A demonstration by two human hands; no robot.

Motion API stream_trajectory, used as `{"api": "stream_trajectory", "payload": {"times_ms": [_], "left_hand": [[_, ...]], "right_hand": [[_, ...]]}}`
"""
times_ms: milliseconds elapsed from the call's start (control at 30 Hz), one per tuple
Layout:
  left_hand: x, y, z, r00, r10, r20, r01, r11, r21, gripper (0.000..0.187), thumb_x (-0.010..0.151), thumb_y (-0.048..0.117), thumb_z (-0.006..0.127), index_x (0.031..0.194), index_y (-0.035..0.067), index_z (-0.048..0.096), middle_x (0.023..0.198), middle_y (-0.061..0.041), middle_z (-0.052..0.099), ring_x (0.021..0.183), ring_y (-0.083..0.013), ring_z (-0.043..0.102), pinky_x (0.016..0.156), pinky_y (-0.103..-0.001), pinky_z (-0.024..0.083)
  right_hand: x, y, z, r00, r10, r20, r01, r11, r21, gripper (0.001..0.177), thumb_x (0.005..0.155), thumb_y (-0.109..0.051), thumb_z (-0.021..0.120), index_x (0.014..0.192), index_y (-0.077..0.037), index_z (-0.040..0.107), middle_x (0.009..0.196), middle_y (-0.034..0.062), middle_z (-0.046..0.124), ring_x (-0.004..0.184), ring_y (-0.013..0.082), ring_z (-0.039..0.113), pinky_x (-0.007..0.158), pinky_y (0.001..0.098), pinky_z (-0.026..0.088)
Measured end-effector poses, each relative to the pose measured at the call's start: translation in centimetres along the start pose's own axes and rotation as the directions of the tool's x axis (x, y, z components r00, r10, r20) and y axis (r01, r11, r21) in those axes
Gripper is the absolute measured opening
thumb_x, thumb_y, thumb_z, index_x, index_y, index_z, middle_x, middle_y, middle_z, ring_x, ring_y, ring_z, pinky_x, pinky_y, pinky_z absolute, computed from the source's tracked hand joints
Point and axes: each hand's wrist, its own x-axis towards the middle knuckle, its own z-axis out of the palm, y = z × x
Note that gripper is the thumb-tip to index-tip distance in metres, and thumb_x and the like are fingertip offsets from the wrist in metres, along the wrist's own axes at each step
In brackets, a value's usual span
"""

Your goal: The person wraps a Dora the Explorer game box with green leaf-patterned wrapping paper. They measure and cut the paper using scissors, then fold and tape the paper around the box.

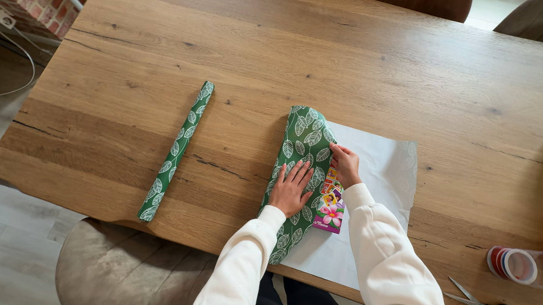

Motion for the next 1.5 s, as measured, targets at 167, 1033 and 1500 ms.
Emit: {"api": "stream_trajectory", "payload": {"times_ms": [167, 1033, 1500], "left_hand": [[1.2, 0.5, 0.2, 1.0, 0.026, -0.017, -0.027, 0.999, -0.025, 0.066, 0.102, 0.046, 0.045, 0.159, 0.017, 0.033, 0.17, -0.004, 0.025, 0.156, -0.0237, 0.019, 0.126, -0.057, 0.011], [4.7, -1.0, 0.7, 0.985, 0.032, 0.17, 0.104, 0.675, -0.731, 0.028, 0.098, 0.044, 0.052, 0.097, 0.026, 0.073, 0.144, 0.007, 0.065, 0.155, -0.0165, 0.033, 0.13, -0.051, -0.001], [5.3, -3.2, 3.7, 0.934, 0.237, 0.269, 0.078, 0.598, -0.797, 0.022, 0.09, 0.041, 0.072, 0.079, 0.022, 0.075, 0.15, 0.003, 0.06, 0.162, -0.0211, 0.01, 0.123, -0.057, -0.019]], "right_hand": [[-2.7, -2.5, -2.1, 0.994, 0.102, 0.034, -0.1, 0.994, -0.049, 0.021, 0.096, -0.017, 0.067, 0.112, -0.003, 0.068, 0.121, 0.0076, 0.07, 0.106, 0.0131, 0.068, 0.086, 0.0284, 0.059], [-13.6, -1.0, -5.5, 0.954, -0.156, 0.255, 0.255, 0.87, -0.423, 0.018, 0.098, -0.011, 0.069, 0.105, 0.005, 0.065, 0.088, 0.0062, 0.074, 0.083, 0.0111, 0.071, 0.077, 0.0266, 0.059], [-13.4, -0.9, -0.3, 0.951, -0.183, 0.25, 0.293, 0.793, -0.534, 0.034, 0.09, 0.001, 0.072, 0.122, 0.0, 0.059, 0.113, 0.0072, 0.07, 0.087, 0.0141, 0.075, 0.074, 0.0277, 0.062]]}}
